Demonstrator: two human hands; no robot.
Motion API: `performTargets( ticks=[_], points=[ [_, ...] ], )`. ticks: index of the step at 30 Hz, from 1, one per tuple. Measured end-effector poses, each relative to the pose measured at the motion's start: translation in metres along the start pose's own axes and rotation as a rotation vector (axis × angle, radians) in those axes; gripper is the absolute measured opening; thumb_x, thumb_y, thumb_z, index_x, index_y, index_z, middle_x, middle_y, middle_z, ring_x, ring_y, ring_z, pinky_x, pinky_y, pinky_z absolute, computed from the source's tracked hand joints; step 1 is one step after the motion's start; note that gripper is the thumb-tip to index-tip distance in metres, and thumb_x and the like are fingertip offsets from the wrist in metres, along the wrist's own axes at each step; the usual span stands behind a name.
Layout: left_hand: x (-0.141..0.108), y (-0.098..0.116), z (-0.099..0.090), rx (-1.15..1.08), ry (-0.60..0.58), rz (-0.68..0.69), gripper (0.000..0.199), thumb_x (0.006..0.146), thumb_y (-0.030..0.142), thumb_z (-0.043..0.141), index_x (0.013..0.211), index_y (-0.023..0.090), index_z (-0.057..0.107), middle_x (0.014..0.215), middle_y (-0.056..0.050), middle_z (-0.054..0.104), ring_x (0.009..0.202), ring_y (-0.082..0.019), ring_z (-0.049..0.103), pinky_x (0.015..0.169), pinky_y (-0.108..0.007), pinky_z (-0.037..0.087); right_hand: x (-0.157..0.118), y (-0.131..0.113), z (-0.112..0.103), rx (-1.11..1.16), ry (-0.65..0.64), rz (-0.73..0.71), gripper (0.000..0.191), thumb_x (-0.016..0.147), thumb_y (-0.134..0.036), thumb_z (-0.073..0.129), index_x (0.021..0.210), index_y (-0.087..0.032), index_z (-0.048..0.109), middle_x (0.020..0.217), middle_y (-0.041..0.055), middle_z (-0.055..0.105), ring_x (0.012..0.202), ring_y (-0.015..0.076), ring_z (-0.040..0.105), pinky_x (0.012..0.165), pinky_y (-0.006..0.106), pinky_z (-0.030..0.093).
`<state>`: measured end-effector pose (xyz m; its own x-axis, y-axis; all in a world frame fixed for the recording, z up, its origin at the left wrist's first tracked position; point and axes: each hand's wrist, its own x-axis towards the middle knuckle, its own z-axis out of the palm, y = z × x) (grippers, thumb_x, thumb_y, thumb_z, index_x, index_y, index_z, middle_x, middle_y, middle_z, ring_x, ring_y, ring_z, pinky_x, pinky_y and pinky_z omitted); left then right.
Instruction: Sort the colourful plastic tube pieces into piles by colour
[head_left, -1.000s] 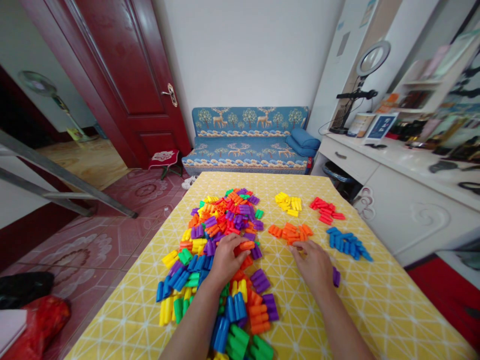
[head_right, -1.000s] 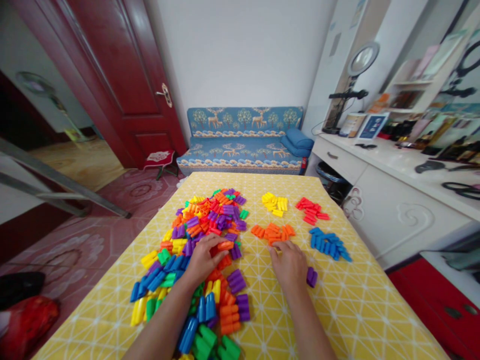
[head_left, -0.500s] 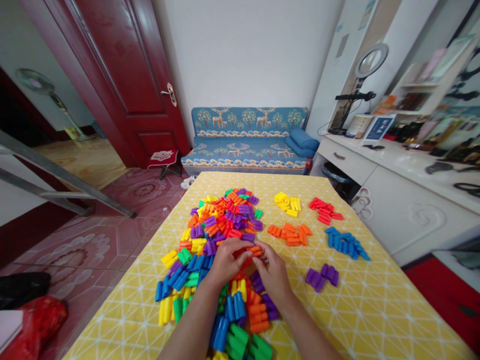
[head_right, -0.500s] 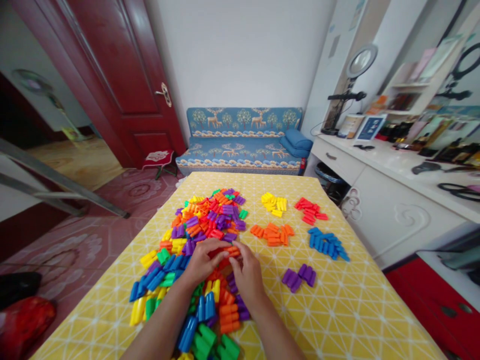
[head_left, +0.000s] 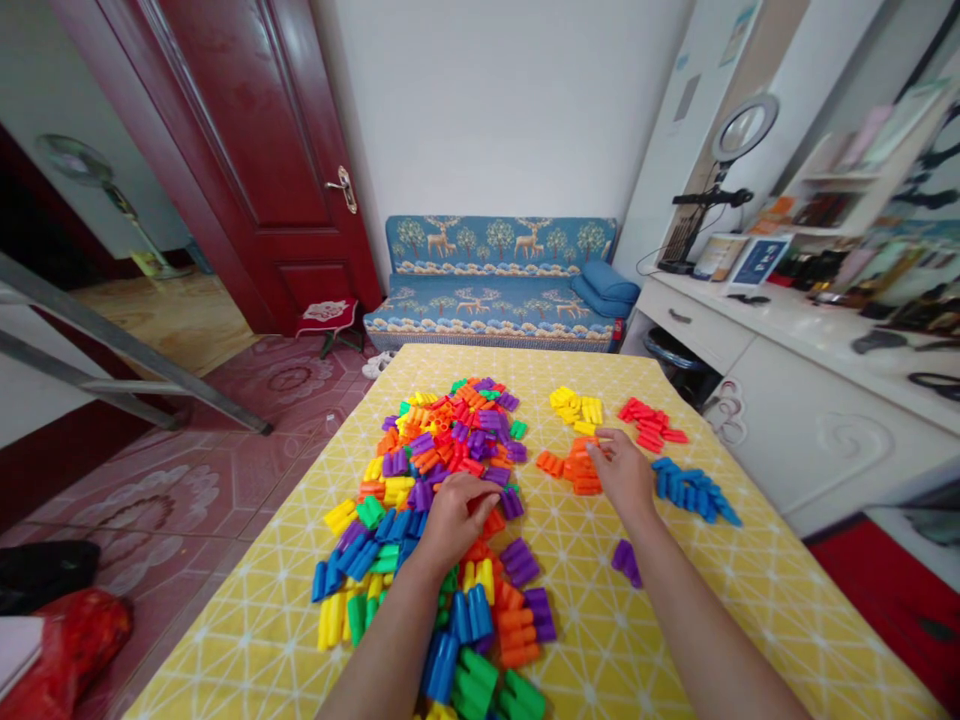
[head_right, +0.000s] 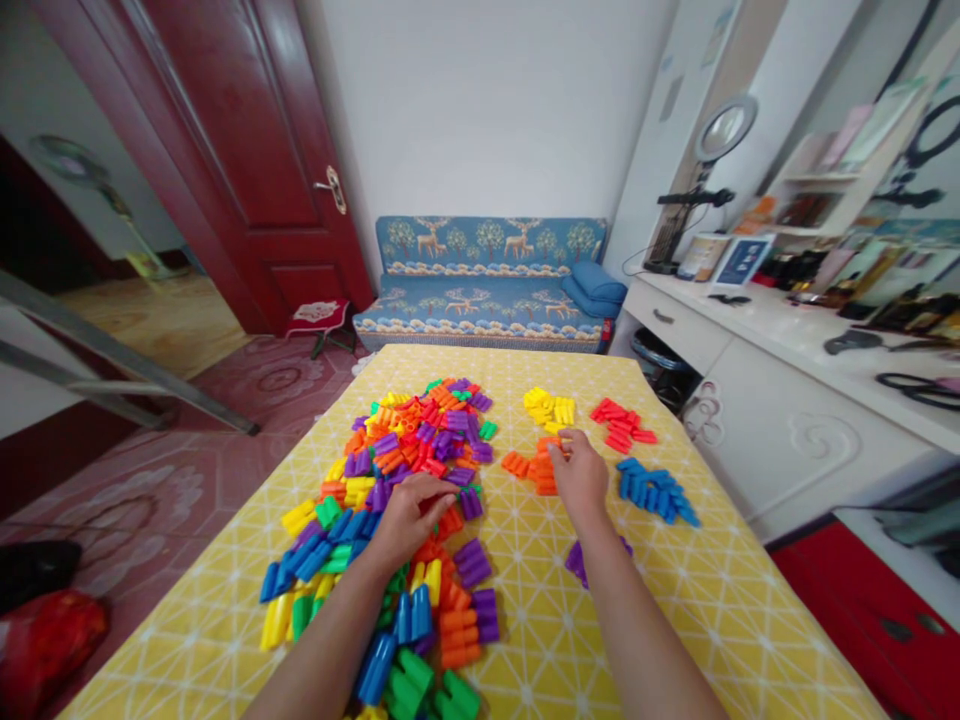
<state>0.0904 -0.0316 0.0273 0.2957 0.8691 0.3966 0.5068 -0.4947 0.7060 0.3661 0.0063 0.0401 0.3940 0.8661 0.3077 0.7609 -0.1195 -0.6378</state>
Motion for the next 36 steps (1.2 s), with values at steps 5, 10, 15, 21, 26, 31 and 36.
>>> performTargets(
  ticks=[5,10,15,21,26,31,36],
  points=[
    [-0.001,-0.001,0.0,0.002,-0.002,-0.009,0.017,0.087,0.021,0.059,0.092,0.021,0.075,0.086,-0.004,0.073,0.085,-0.019,0.064,0.082,-0.032,0.046,0.014,-0.01,0.013,-0.211,-0.192,-0.009,0.025,0.086,-0.032,0.055,0.109,-0.023,0.063,0.092,0.0009,0.074,0.086,0.0167,0.068,0.066,0.024,0.044],
    [0.0,-0.002,0.001,-0.002,0.006,-0.018,0.017,0.087,0.019,0.06,0.092,0.021,0.075,0.086,-0.005,0.074,0.084,-0.019,0.065,0.081,-0.032,0.046,0.019,-0.02,0.026,-0.306,-0.244,-0.042,0.023,0.087,-0.03,0.055,0.106,-0.024,0.066,0.092,0.0018,0.074,0.087,0.0182,0.067,0.066,0.026,0.042],
    [0.0,-0.001,0.001,-0.004,0.017,-0.026,0.017,0.086,0.018,0.06,0.092,0.021,0.075,0.085,-0.005,0.074,0.084,-0.019,0.064,0.081,-0.032,0.046,0.018,-0.026,0.022,-0.419,-0.236,-0.109,0.021,0.086,-0.028,0.056,0.097,-0.021,0.071,0.101,0.0103,0.069,0.101,0.0249,0.061,0.074,0.03,0.044],
    [-0.001,-0.002,0.002,0.0,0.014,-0.014,0.017,0.086,0.017,0.06,0.091,0.022,0.075,0.084,-0.004,0.073,0.082,-0.018,0.064,0.078,-0.03,0.046,-0.014,-0.04,0.014,-0.374,-0.211,-0.254,0.024,0.086,-0.023,0.055,0.103,-0.017,0.07,0.108,0.0116,0.063,0.108,0.0254,0.055,0.092,0.034,0.044],
    [0.0,-0.001,0.001,-0.001,0.019,-0.017,0.018,0.085,0.015,0.06,0.091,0.022,0.075,0.084,-0.004,0.073,0.082,-0.019,0.064,0.078,-0.03,0.046,-0.074,-0.058,0.028,-0.074,-0.33,-0.384,0.033,0.082,-0.015,0.054,0.113,-0.02,0.066,0.112,0.0078,0.062,0.106,0.0219,0.056,0.096,0.034,0.045],
    [0.001,0.002,0.0,-0.011,0.011,-0.003,0.021,0.084,0.013,0.059,0.094,0.023,0.076,0.083,-0.004,0.073,0.079,-0.018,0.062,0.078,-0.031,0.046,-0.105,-0.06,0.051,0.007,-0.373,-0.58,0.081,0.065,0.005,0.045,0.141,-0.022,0.045,0.148,0.0049,0.039,0.134,0.0223,0.033,0.115,0.039,0.029],
    [0.001,0.002,0.0,-0.006,0.014,-0.013,0.021,0.085,0.014,0.059,0.095,0.023,0.076,0.084,-0.004,0.073,0.08,-0.019,0.062,0.08,-0.033,0.046,-0.101,-0.054,0.061,-0.002,-0.41,-0.54,0.08,0.065,0.003,0.044,0.141,-0.021,0.047,0.147,0.0078,0.041,0.133,0.0241,0.035,0.114,0.042,0.031]
  ],
)
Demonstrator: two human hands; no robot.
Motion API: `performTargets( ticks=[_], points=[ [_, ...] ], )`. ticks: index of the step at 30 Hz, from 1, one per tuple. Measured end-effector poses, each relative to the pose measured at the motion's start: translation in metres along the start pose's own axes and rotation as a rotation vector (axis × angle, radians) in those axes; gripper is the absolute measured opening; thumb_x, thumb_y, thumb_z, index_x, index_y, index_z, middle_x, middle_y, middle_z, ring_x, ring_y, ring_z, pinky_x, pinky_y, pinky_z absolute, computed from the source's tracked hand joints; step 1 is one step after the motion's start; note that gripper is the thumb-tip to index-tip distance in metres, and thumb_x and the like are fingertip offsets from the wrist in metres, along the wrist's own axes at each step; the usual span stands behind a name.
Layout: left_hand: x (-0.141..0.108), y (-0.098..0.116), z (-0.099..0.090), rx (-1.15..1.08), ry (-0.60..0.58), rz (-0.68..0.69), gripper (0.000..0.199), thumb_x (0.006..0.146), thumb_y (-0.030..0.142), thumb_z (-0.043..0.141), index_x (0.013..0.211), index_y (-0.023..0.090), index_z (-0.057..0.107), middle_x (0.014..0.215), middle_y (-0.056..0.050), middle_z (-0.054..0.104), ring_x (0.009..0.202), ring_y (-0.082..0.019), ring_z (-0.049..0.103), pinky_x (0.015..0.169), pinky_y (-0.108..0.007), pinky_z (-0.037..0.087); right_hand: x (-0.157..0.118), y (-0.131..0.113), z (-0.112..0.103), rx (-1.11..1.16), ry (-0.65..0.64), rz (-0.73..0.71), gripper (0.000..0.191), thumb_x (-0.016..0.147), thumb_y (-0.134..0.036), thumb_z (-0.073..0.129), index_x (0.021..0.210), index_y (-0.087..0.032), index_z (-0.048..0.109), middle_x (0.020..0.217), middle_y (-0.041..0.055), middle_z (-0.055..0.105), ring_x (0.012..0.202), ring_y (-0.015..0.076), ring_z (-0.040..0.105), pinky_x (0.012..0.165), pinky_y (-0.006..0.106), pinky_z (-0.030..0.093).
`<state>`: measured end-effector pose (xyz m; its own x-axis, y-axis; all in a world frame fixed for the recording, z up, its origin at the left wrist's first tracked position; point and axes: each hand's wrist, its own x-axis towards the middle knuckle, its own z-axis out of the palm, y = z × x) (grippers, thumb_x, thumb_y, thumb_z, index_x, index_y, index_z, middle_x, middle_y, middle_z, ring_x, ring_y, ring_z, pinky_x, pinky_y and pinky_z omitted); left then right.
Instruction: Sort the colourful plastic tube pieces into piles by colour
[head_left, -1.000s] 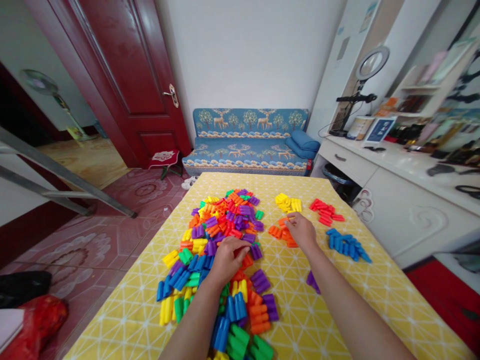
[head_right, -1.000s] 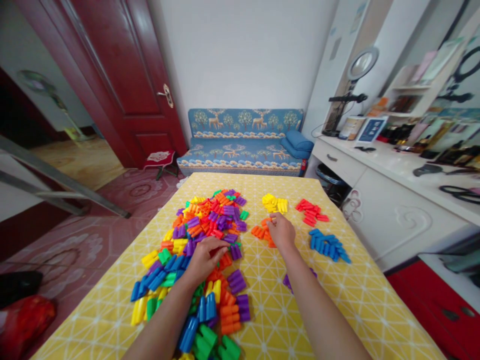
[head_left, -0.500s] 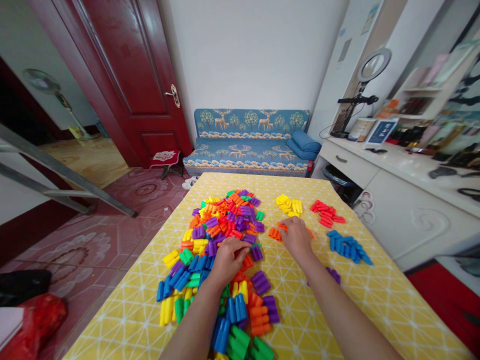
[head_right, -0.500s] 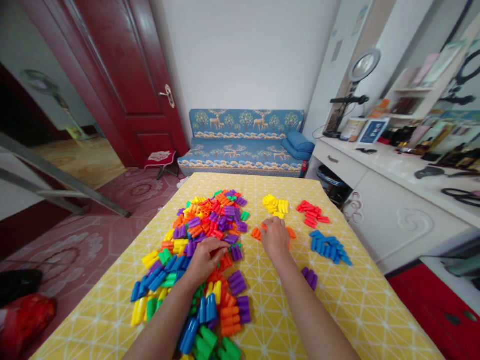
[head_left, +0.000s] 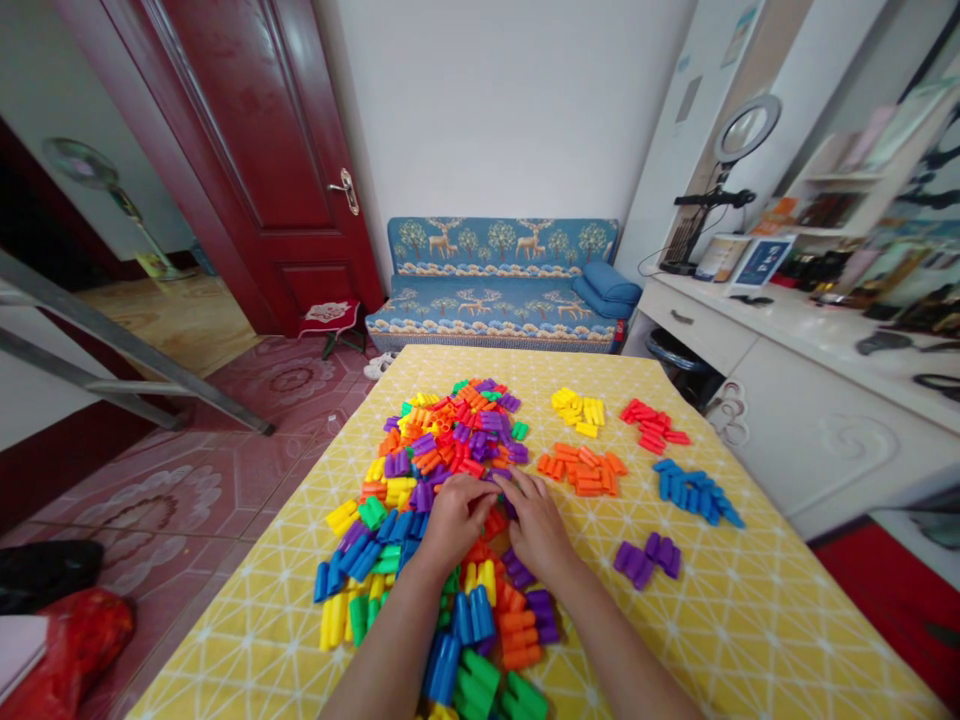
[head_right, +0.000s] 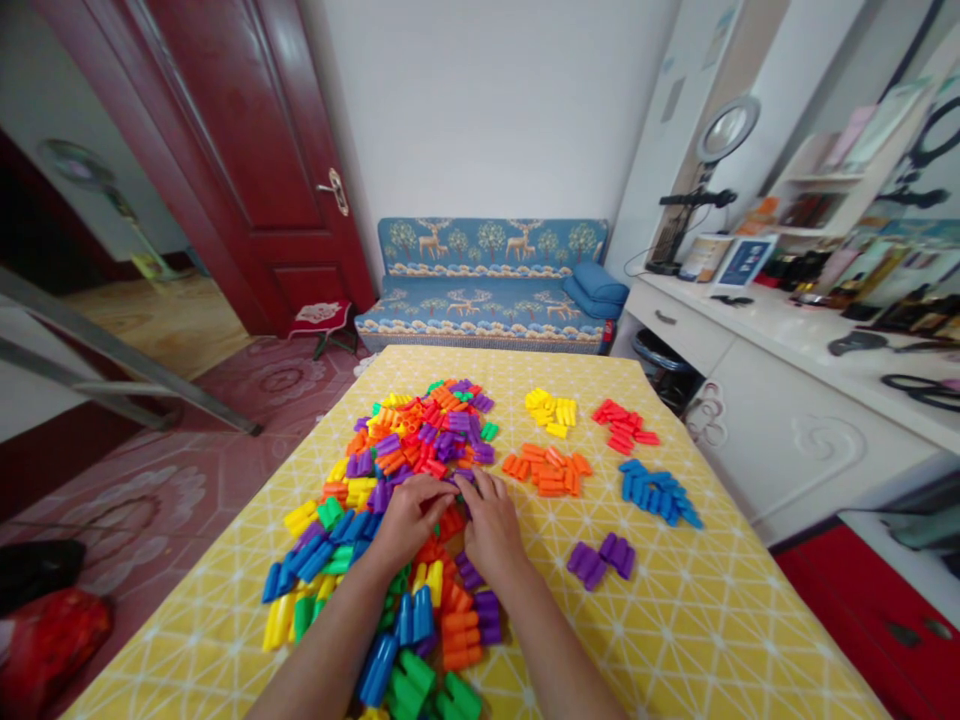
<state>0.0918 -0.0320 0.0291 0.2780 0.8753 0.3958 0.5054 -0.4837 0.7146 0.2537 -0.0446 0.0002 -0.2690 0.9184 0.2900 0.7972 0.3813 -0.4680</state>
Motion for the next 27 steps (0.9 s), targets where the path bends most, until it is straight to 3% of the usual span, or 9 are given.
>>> performTargets(
  ticks=[9,15,20,27],
  points=[
    [-0.001,0.0,-0.001,0.011,0.012,-0.013,0.019,0.085,0.015,0.06,0.092,0.021,0.076,0.085,-0.005,0.074,0.083,-0.02,0.064,0.08,-0.033,0.048,-0.004,0.003,-0.003,0.264,0.206,0.133,0.056,0.076,-0.01,0.046,0.132,-0.02,0.051,0.128,0.0092,0.058,0.122,0.0203,0.052,0.106,0.039,0.042],
    [-0.001,0.001,-0.002,0.014,0.004,-0.025,0.018,0.084,0.014,0.06,0.09,0.021,0.076,0.083,-0.005,0.074,0.081,-0.019,0.064,0.078,-0.032,0.048,-0.027,0.009,-0.036,-0.003,0.165,0.234,0.049,0.081,-0.026,0.053,0.129,-0.016,0.052,0.122,0.012,0.064,0.112,0.0249,0.06,0.098,0.04,0.045],
    [-0.001,-0.001,-0.001,0.008,0.007,-0.017,0.017,0.084,0.015,0.061,0.09,0.022,0.076,0.084,-0.004,0.075,0.082,-0.019,0.065,0.08,-0.032,0.047,-0.053,0.037,-0.072,-0.307,0.105,0.259,0.037,0.078,-0.027,0.058,0.114,-0.017,0.062,0.11,0.0105,0.069,0.105,0.0277,0.061,0.097,0.043,0.041],
    [-0.001,-0.007,0.001,0.027,0.003,0.006,0.019,0.085,0.018,0.061,0.094,0.023,0.076,0.085,-0.004,0.074,0.083,-0.02,0.065,0.082,-0.033,0.046,-0.084,0.065,-0.079,-0.406,0.118,0.232,0.038,0.074,-0.03,0.061,0.112,-0.025,0.064,0.117,0.0065,0.066,0.111,0.0291,0.055,0.104,0.05,0.033]
  ],
)
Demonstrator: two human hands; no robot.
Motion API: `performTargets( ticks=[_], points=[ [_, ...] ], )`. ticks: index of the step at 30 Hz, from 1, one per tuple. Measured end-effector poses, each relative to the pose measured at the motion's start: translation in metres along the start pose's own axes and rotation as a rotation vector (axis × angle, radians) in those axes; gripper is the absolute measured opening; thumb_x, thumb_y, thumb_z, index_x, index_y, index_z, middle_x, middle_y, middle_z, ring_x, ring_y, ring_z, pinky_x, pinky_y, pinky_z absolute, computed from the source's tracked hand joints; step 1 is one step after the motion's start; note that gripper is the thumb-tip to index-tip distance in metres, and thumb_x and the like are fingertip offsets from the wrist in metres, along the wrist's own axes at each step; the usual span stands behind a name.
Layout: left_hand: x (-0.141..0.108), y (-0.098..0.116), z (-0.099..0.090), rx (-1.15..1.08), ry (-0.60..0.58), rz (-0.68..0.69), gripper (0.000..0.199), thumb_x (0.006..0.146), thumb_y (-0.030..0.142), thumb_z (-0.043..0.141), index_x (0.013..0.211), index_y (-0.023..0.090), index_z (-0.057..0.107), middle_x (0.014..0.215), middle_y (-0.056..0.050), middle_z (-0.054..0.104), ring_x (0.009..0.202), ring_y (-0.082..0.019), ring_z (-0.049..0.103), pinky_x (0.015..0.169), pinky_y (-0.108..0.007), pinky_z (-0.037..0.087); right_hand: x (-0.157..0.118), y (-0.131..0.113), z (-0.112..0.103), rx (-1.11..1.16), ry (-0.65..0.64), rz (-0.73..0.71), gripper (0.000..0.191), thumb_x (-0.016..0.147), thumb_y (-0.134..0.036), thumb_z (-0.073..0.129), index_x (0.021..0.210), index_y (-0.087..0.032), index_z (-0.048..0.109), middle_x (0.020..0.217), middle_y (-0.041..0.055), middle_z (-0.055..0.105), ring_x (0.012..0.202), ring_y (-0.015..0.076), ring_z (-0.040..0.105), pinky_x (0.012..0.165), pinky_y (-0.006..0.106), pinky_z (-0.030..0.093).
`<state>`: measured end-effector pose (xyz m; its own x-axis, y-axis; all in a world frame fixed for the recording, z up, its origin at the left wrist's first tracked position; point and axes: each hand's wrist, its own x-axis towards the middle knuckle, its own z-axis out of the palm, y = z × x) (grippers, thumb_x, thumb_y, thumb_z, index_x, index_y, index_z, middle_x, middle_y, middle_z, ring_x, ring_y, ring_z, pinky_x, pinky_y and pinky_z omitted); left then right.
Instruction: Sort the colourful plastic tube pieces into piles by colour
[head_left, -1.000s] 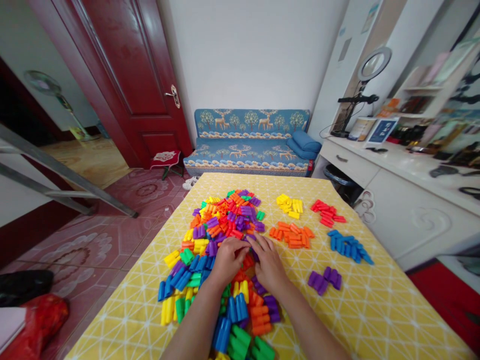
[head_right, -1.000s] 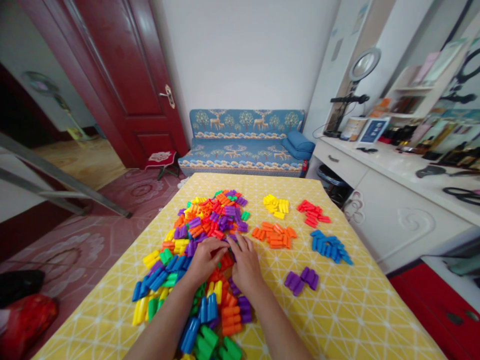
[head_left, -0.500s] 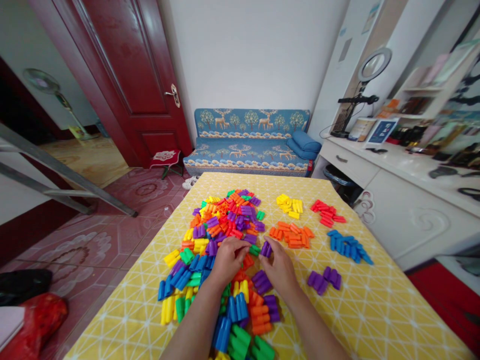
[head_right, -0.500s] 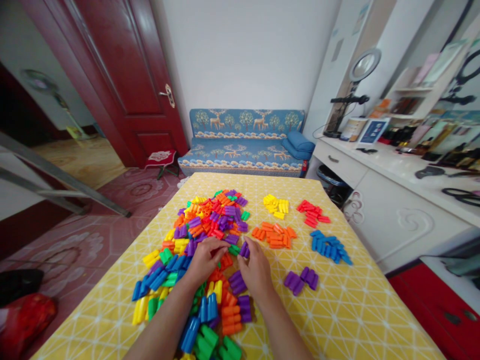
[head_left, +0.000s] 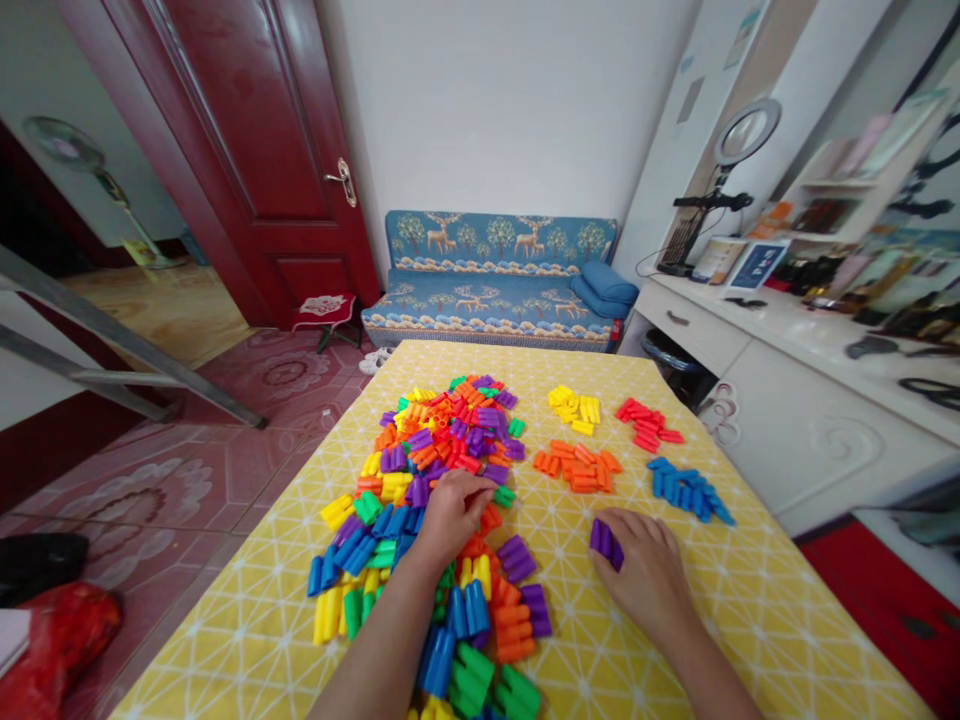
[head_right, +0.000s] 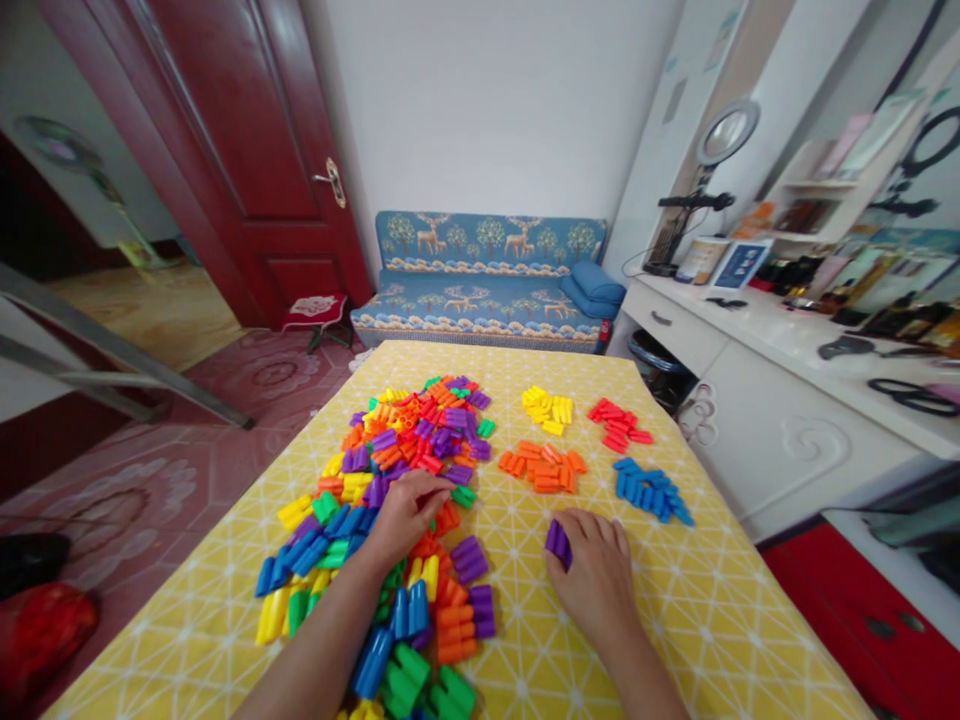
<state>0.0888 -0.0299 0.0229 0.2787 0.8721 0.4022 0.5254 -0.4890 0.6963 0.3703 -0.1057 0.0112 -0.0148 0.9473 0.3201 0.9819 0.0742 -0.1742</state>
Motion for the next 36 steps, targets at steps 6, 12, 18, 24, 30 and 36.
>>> performTargets(
  ticks=[6,12,18,24,30,36],
  points=[
    [0.0,-0.001,0.001,0.002,-0.001,0.003,0.019,0.085,0.018,0.061,0.095,0.024,0.076,0.085,-0.004,0.074,0.083,-0.02,0.064,0.082,-0.033,0.046,-0.013,0.009,0.012,-0.054,0.09,0.184,0.057,0.08,-0.055,0.056,0.127,-0.023,0.058,0.136,0.0164,0.05,0.123,0.0379,0.047,0.095,0.057,0.039],
    [0.0,-0.001,0.001,-0.006,0.004,0.009,0.018,0.086,0.018,0.059,0.092,0.022,0.076,0.085,-0.005,0.074,0.082,-0.019,0.065,0.08,-0.033,0.046,-0.01,0.005,0.024,0.096,0.137,0.089,0.05,0.086,-0.05,0.053,0.128,-0.023,0.059,0.14,0.0139,0.044,0.128,0.0332,0.042,0.102,0.052,0.04],
    [0.0,-0.001,0.001,0.0,-0.001,0.007,0.018,0.086,0.019,0.06,0.093,0.023,0.076,0.085,-0.004,0.074,0.082,-0.019,0.064,0.081,-0.033,0.046,-0.006,0.001,0.025,0.249,0.117,-0.005,0.029,0.086,-0.033,0.052,0.106,-0.022,0.07,0.129,0.0112,0.054,0.12,0.0268,0.049,0.102,0.045,0.043],
    [0.0,0.001,0.0,-0.001,-0.003,0.001,0.018,0.086,0.018,0.06,0.092,0.022,0.076,0.084,-0.005,0.074,0.082,-0.019,0.065,0.081,-0.032,0.047,-0.007,-0.01,0.008,0.211,0.09,-0.048,0.026,0.075,-0.021,0.054,0.094,-0.026,0.072,0.12,0.0056,0.064,0.118,0.0267,0.052,0.105,0.05,0.038],
    [0.0,0.003,-0.001,-0.007,0.007,-0.016,0.018,0.085,0.016,0.061,0.091,0.022,0.076,0.085,-0.005,0.075,0.083,-0.02,0.065,0.08,-0.032,0.047,-0.009,-0.055,-0.011,0.477,-0.331,-0.345,0.075,0.068,-0.046,0.074,0.138,-0.033,0.05,0.152,0.0063,0.038,0.14,0.0321,0.032,0.112,0.053,0.029],
    [0.0,0.003,-0.001,0.0,0.01,-0.015,0.018,0.085,0.016,0.061,0.092,0.022,0.076,0.086,-0.004,0.075,0.083,-0.019,0.065,0.081,-0.032,0.047,-0.005,-0.068,-0.01,0.565,-0.582,-0.37,0.104,0.057,-0.056,0.081,0.148,-0.035,0.034,0.156,0.0073,0.03,0.145,0.0353,0.018,0.116,0.059,0.012]
  ],
)
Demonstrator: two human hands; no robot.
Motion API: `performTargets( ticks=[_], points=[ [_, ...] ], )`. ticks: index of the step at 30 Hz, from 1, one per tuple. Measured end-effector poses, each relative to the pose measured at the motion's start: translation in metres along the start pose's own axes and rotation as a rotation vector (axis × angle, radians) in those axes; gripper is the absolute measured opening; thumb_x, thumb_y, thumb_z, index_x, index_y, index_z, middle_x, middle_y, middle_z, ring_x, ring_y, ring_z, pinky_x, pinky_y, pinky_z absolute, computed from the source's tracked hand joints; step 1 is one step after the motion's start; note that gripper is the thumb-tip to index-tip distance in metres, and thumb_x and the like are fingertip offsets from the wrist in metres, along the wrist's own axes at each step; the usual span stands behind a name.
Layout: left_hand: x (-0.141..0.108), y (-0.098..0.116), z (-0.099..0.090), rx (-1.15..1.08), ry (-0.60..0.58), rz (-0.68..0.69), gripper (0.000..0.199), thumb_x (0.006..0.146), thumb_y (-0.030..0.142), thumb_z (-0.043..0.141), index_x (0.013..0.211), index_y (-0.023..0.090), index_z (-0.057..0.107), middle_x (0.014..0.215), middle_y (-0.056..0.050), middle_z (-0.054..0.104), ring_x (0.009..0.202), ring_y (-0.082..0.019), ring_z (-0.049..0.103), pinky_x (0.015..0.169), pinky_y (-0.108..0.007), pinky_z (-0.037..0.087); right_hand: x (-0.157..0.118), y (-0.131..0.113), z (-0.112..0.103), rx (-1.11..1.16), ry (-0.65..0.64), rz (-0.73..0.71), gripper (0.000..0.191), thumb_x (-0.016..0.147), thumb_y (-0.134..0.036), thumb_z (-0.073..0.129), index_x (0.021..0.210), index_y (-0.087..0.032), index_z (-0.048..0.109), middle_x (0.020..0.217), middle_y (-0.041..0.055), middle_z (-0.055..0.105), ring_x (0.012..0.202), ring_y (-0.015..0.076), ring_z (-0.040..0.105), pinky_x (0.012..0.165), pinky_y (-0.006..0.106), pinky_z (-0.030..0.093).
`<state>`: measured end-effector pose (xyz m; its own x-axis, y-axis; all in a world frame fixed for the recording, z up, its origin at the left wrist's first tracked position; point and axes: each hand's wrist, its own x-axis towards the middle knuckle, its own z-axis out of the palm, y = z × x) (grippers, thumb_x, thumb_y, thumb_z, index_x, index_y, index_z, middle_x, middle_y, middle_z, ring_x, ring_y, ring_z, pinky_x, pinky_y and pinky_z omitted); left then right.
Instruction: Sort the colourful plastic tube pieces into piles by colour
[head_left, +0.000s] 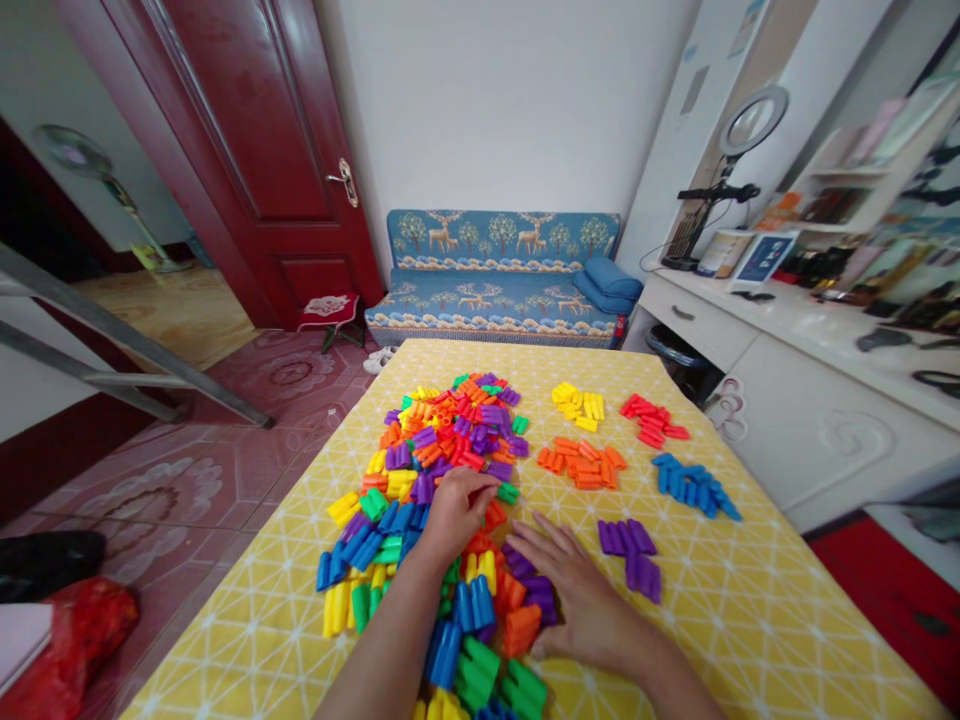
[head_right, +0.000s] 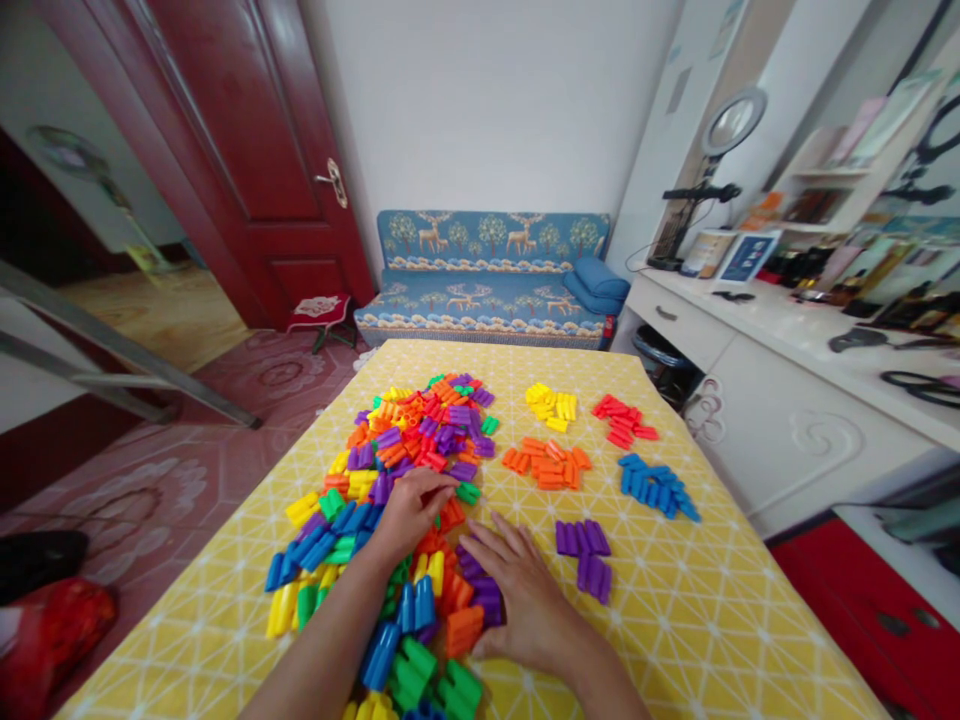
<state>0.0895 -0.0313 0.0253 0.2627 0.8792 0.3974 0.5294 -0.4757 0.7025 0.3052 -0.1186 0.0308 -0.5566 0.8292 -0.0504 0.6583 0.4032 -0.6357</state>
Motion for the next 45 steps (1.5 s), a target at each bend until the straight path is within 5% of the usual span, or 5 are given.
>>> performTargets(
  ticks=[7,16,23,32,45],
  points=[
    [0.0,0.0,0.0,-0.005,-0.013,-0.002,0.019,0.084,0.016,0.061,0.093,0.023,0.076,0.086,-0.004,0.075,0.083,-0.02,0.065,0.081,-0.032,0.047,-0.007,-0.002,-0.004,-0.036,0.084,0.038,0.073,0.063,-0.036,0.079,0.132,-0.033,0.055,0.147,0.0053,0.044,0.135,0.0286,0.039,0.111,0.045,0.033],
    [0.0,0.001,0.0,-0.011,-0.014,-0.013,0.018,0.084,0.015,0.062,0.093,0.022,0.076,0.086,-0.004,0.075,0.083,-0.019,0.064,0.082,-0.032,0.046,-0.014,-0.019,0.005,-0.115,0.1,0.044,0.06,0.07,-0.009,0.054,0.125,-0.03,0.059,0.154,0.0025,0.033,0.141,0.0251,0.032,0.114,0.044,0.03],
    [0.0,0.001,-0.001,-0.007,-0.016,-0.014,0.018,0.084,0.015,0.062,0.091,0.022,0.076,0.086,-0.004,0.075,0.083,-0.019,0.065,0.082,-0.032,0.046,-0.021,-0.016,-0.005,-0.002,0.154,-0.003,0.045,0.079,-0.009,0.048,0.116,-0.026,0.065,0.133,0.0065,0.057,0.12,0.0203,0.056,0.099,0.034,0.046],
    [0.001,0.001,0.0,0.004,-0.02,-0.011,0.017,0.084,0.016,0.061,0.09,0.022,0.076,0.085,-0.004,0.075,0.083,-0.019,0.064,0.082,-0.032,0.046,-0.012,0.03,-0.029,-0.126,0.409,0.231,0.021,0.091,-0.035,0.051,0.102,-0.025,0.066,0.096,0.0041,0.072,0.091,0.022,0.065,0.084,0.039,0.046],
    [0.0,-0.002,0.001,-0.007,-0.008,-0.003,0.016,0.084,0.015,0.062,0.09,0.022,0.075,0.085,-0.004,0.075,0.083,-0.019,0.064,0.082,-0.032,0.046,-0.005,0.035,-0.018,-0.374,0.411,0.168,0.024,0.078,-0.027,0.067,0.101,-0.03,0.07,0.117,0.0035,0.064,0.111,0.0255,0.052,0.098,0.045,0.038]
  ],
)
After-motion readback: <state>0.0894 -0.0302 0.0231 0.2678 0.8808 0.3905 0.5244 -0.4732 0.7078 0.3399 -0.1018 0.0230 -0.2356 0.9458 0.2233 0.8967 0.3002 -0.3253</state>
